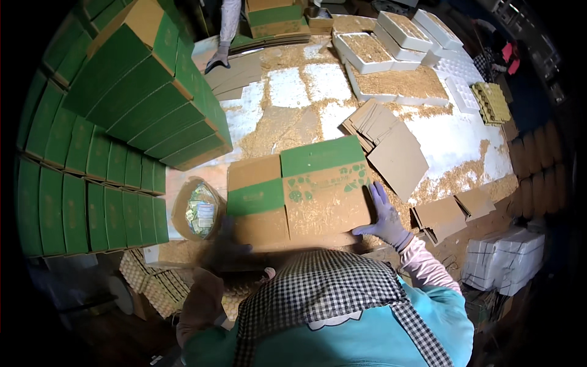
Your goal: The person assembles green and brown cardboard boxes by hand at a table, placing white styrofoam inserts filled with wood shavings into each completed box before stacking them.
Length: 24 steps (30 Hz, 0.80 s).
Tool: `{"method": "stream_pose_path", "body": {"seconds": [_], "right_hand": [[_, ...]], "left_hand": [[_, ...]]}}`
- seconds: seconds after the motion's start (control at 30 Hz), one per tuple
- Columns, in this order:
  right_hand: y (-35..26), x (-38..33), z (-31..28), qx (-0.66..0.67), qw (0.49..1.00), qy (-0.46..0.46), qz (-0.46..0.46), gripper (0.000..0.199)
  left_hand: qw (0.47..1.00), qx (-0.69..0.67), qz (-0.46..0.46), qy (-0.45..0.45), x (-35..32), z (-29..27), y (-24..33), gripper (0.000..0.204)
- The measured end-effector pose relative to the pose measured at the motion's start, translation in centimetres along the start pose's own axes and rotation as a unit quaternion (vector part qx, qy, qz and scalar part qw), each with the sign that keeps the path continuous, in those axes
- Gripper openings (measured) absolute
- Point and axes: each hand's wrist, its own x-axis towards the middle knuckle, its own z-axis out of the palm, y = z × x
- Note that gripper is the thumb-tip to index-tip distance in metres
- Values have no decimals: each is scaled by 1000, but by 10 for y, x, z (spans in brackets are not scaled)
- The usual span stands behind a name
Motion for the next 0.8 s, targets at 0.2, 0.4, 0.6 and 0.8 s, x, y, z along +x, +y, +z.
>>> {"method": "stream_pose_path", "body": {"seconds": [0.2, 0.4, 0.6, 0.8], "right_hand": [[-82, 79, -101, 179, 977, -63, -99, 84], [-22, 193, -46, 357, 918, 121, 125, 94], [-77, 177, -10, 117, 992, -40, -17, 127], [-23, 151, 20, 7, 994, 109, 11, 79]], "left_hand": [[982, -132, -107, -80, 18, -79, 133, 45], [980, 16, 194, 47, 100, -32, 136, 70], [867, 458, 196, -29, 117, 14, 100, 93], [879, 404, 207, 147, 120, 0, 171, 87]]}}
